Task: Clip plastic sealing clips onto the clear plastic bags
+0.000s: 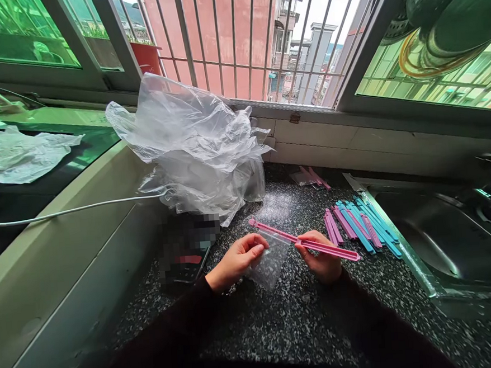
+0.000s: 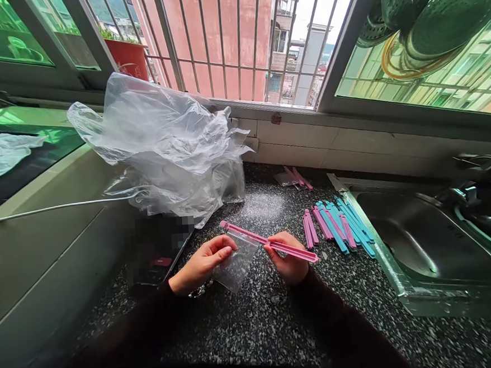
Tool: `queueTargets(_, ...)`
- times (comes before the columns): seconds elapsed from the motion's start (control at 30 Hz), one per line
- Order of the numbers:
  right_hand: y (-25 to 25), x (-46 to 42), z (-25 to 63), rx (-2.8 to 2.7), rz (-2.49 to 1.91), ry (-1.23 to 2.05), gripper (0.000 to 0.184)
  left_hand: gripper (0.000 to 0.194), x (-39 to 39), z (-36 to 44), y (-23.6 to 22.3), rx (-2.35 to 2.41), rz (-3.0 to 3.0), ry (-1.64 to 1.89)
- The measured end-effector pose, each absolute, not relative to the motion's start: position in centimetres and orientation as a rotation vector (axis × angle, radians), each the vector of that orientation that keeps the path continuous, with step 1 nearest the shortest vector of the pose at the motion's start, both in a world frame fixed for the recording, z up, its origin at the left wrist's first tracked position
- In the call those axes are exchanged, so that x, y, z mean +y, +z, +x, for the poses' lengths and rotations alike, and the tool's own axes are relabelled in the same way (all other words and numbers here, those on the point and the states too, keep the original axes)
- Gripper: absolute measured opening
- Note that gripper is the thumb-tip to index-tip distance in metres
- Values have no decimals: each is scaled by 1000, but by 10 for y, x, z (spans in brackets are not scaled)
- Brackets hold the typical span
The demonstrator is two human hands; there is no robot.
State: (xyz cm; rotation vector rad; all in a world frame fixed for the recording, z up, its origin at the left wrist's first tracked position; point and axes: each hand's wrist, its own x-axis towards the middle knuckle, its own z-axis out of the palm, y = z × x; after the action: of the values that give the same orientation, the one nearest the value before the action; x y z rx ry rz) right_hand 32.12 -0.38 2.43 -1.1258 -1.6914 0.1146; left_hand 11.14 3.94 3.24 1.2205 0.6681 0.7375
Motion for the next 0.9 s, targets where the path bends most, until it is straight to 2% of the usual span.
queueTargets(0.23,29,-14,310,-1711,-1067,180,8,43,41,113,24,720,1135,716)
queueTargets(0.53,27,-14,305,-1714,-1090,185,7,39,41,120,22,744,750,893)
queueTargets(0.9,26,-11,306,-1808,-1094,147,7,32,41,119,18,787,749,924)
